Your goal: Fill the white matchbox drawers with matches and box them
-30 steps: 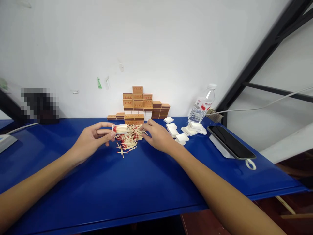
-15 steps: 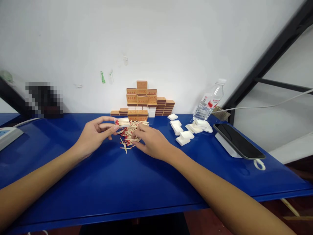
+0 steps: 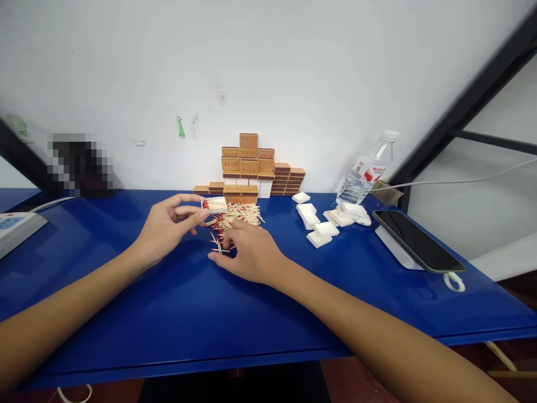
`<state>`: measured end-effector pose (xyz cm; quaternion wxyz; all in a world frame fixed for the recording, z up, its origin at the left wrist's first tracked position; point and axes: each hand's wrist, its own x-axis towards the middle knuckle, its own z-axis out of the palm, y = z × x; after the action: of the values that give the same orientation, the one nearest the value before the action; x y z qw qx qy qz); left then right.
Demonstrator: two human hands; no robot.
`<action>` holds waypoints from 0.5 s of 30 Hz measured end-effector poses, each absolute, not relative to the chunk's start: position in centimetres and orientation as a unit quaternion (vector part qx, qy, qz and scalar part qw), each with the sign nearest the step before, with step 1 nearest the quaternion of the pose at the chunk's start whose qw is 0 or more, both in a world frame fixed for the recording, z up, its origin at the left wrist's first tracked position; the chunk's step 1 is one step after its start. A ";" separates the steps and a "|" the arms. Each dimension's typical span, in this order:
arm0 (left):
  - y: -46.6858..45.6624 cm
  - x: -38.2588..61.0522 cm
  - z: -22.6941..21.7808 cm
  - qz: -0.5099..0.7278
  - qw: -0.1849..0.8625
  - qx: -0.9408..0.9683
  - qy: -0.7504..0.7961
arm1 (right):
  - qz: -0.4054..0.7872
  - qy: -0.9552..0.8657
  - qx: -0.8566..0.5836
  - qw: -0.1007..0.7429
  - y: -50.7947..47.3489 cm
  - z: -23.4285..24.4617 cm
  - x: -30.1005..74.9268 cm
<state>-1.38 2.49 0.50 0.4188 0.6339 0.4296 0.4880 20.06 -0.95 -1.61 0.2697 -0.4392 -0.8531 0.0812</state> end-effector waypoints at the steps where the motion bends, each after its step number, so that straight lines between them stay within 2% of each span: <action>1: 2.5 -1.3 0.5 0.487 0.419 0.634 0.429 | 0.076 -0.853 -0.446 0.259 -1.0 -1.7 19.9; 8: 2.3 -1.3 0.8 0.487 0.419 0.634 0.430 | 0.102 -0.866 -0.440 0.212 -0.5 -1.5 20.5; 15: 2.1 -1.2 0.8 0.473 0.416 0.642 0.438 | 0.093 -0.890 -0.437 0.097 -0.6 -0.9 21.0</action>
<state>-1.16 2.13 0.76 0.4165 0.6416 0.4375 0.4727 21.03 -0.62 -0.87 0.0973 -0.4366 -0.8895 0.0927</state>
